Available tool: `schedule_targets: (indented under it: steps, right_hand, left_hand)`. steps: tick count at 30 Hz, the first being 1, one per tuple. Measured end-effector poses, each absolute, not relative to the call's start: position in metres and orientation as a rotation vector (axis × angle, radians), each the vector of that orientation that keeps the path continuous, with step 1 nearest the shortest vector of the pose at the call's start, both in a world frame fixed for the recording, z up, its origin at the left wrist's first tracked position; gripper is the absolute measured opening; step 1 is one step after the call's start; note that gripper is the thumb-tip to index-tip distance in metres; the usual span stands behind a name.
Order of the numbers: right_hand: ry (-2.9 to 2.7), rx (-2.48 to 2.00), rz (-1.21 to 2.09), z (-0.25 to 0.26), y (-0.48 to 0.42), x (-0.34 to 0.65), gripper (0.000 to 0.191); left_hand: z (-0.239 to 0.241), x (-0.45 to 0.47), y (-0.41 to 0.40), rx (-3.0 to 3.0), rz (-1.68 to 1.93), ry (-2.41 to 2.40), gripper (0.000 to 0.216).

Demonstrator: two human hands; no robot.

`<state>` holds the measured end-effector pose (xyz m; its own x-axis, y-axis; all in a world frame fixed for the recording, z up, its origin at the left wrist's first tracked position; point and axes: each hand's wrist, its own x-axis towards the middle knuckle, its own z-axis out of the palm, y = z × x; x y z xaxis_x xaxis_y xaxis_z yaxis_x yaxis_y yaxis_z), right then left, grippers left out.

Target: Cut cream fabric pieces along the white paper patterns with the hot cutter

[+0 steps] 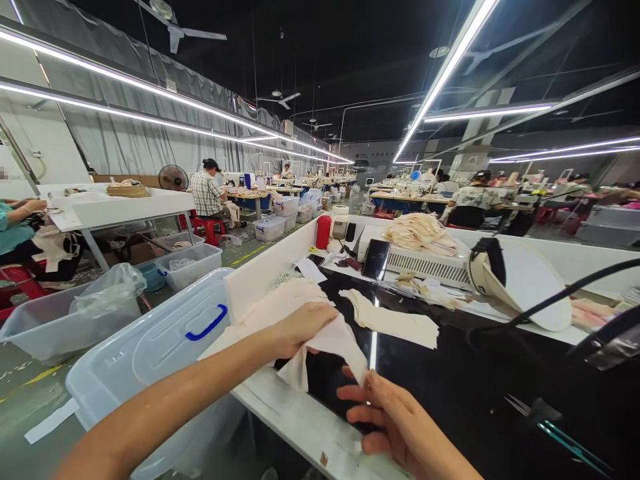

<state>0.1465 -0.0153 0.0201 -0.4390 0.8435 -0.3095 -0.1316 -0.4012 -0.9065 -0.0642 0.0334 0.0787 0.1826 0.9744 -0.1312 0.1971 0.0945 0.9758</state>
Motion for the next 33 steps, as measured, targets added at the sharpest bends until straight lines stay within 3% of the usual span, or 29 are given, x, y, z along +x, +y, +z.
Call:
schedule_targets:
  steps: [6,28,33]
  right_hand:
    - [-1.034,-0.981,1.968,0.024,-0.023,0.159,0.051]
    - [-1.437,-1.072,1.873,0.01,-0.039,0.198,0.057]
    - [-1.177,-1.02,1.795,0.013,-0.042,0.202,0.067]
  left_hand:
    - [0.068,-0.033,0.02,1.226,0.724,1.131,0.053]
    - [0.062,-0.013,0.012,1.488,0.673,1.075,0.038]
    - [0.059,-0.01,0.0,1.635,0.52,0.958,0.04]
